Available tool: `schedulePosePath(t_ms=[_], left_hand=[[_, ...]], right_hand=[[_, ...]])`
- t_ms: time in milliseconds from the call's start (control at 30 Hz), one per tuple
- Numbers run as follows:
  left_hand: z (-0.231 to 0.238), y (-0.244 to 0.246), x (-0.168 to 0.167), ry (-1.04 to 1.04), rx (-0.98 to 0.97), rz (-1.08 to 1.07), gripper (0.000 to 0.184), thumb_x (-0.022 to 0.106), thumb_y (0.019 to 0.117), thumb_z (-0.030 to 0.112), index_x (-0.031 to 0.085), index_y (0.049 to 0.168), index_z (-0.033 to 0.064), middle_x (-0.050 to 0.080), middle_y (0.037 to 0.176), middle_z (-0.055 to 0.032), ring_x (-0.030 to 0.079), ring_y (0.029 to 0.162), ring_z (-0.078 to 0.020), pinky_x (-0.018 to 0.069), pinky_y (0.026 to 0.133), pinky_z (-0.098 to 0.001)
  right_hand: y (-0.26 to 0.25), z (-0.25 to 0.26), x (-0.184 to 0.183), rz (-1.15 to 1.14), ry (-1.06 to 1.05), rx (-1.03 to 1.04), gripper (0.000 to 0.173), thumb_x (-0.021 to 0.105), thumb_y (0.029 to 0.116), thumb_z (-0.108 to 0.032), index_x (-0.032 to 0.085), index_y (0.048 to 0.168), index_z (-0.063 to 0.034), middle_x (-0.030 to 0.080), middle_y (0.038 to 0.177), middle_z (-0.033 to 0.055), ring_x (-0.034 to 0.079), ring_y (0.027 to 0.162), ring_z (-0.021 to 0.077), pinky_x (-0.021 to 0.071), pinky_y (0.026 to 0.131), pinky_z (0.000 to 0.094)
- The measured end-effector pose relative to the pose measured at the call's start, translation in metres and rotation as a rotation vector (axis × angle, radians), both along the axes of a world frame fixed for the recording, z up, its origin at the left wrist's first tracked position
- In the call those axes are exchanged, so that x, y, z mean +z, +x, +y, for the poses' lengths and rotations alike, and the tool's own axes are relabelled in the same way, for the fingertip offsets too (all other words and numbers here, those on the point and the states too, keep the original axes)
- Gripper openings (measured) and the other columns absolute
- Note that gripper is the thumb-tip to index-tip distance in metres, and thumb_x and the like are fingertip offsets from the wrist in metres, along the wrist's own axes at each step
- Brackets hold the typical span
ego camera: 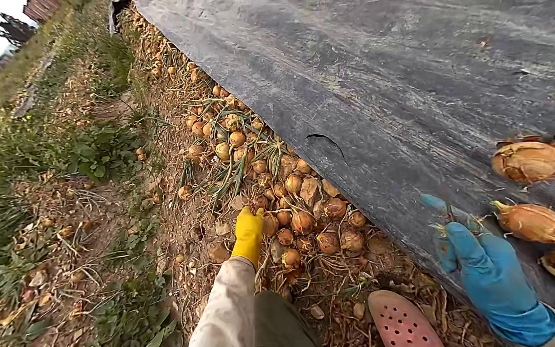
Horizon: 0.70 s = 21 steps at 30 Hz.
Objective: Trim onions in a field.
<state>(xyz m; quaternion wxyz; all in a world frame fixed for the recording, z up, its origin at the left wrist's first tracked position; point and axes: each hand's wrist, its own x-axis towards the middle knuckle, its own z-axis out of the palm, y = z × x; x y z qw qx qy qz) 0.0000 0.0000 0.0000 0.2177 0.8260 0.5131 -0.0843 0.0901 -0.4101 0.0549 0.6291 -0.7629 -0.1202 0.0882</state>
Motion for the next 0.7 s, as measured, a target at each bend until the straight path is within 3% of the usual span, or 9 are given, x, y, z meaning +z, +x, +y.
schedulePosePath(t_ms=[100, 200, 333, 400, 467, 533, 567, 633, 700], left_hand=[[0.019, 0.029, -0.036, -0.039, 0.11, -0.007, 0.07, 0.071, 0.0925, 0.052, 0.057, 0.136, -0.001, 0.067, 0.121, -0.0263, 0.066, 0.114, -0.0422, 0.0523, 0.096, -0.0636], [0.018, 0.02, -0.047, -0.047, 0.09, -0.139, 0.076, 0.076, 0.0892, 0.05, 0.051, 0.142, 0.0013, 0.066, 0.123, -0.0279, 0.064, 0.114, -0.0454, 0.0517, 0.094, -0.0672], [-0.003, -0.01, -0.012, -0.108, -0.094, -0.526, 0.078, 0.087, 0.0817, 0.027, 0.048, 0.147, 0.008, 0.065, 0.13, -0.0169, 0.066, 0.116, -0.0284, 0.0551, 0.099, -0.052], [-0.036, -0.03, 0.021, -0.195, -0.161, -0.707, 0.082, 0.088, 0.0756, 0.019, 0.048, 0.146, 0.0124, 0.065, 0.129, -0.0095, 0.067, 0.113, -0.019, 0.0598, 0.095, -0.0406], [-0.08, -0.05, 0.052, -0.347, -0.231, -0.829, 0.083, 0.088, 0.0745, 0.013, 0.047, 0.148, 0.0092, 0.066, 0.132, -0.0095, 0.068, 0.115, -0.019, 0.0608, 0.098, -0.0377], [-0.121, -0.069, 0.071, -0.459, -0.316, -0.819, 0.078, 0.085, 0.0795, 0.011, 0.049, 0.148, 0.0023, 0.066, 0.133, -0.0122, 0.068, 0.116, -0.019, 0.0594, 0.101, -0.0366], [-0.139, -0.078, 0.076, -0.476, -0.373, -0.771, 0.068, 0.08, 0.0851, 0.01, 0.052, 0.147, -0.0004, 0.067, 0.132, -0.0125, 0.069, 0.114, -0.0169, 0.0591, 0.101, -0.0349], [-0.165, -0.092, 0.086, -0.427, -0.479, -0.636, 0.048, 0.065, 0.0949, 0.005, 0.057, 0.141, -0.0032, 0.073, 0.119, -0.0109, 0.073, 0.1, -0.0131, 0.0615, 0.092, -0.033], [-0.178, -0.104, 0.093, -0.31, -0.535, -0.476, 0.04, 0.054, 0.094, 0.001, 0.066, 0.132, -0.0014, 0.076, 0.1, -0.009, 0.073, 0.084, -0.0162, 0.0623, 0.081, -0.0379]], right_hand=[[-0.017, -0.002, -0.016, 0.098, -0.167, 0.169, 0.076, 0.041, 0.099, -0.068, 0.065, 0.135, -0.0062, 0.076, 0.104, 0.0031, 0.071, 0.088, 0.0085, 0.0597, 0.078, 0.0348], [-0.04, -0.008, -0.058, 0.127, -0.3, 0.244, 0.067, 0.039, 0.0972, -0.073, 0.068, 0.135, -0.0269, 0.075, 0.114, -0.0038, 0.072, 0.1, 0.0097, 0.0595, 0.085, 0.0437], [-0.045, 0.006, -0.071, 0.066, -0.326, 0.296, 0.068, 0.033, 0.0996, -0.073, 0.066, 0.138, -0.0275, 0.076, 0.111, 0.0001, 0.072, 0.095, 0.0139, 0.0598, 0.08, 0.0471], [-0.04, 0.03, -0.056, 0.155, -0.332, 0.377, 0.076, 0.034, 0.0934, -0.081, 0.061, 0.143, -0.0297, 0.075, 0.111, 0.0009, 0.072, 0.097, 0.0153, 0.0585, 0.081, 0.0492], [-0.037, 0.056, -0.04, 0.308, -0.257, 0.461, 0.085, 0.042, 0.0855, -0.087, 0.055, 0.148, -0.0312, 0.074, 0.113, -0.0014, 0.07, 0.093, 0.0119, 0.0588, 0.08, 0.0443], [-0.044, 0.08, -0.032, 0.436, -0.022, 0.506, 0.086, 0.044, 0.0874, -0.084, 0.054, 0.148, -0.0241, 0.064, 0.084, -0.0007, 0.055, 0.057, 0.0116, 0.0513, 0.051, 0.0341], [-0.05, 0.086, -0.029, 0.509, 0.119, 0.54, 0.083, 0.04, 0.0909, -0.082, 0.053, 0.148, -0.022, 0.058, 0.075, -0.0009, 0.05, 0.049, 0.0117, 0.0485, 0.045, 0.0306], [-0.059, 0.089, -0.025, 0.611, 0.305, 0.553, 0.077, 0.03, 0.0967, -0.078, 0.058, 0.139, -0.0203, 0.06, 0.072, 0.0034, 0.05, 0.044, 0.0144, 0.049, 0.04, 0.0303], [-0.064, 0.085, -0.02, 0.548, 0.261, 0.467, 0.064, 0.025, 0.1058, -0.06, 0.064, 0.134, -0.0183, 0.066, 0.08, 0.0044, 0.055, 0.048, 0.0143, 0.0512, 0.042, 0.0311]])
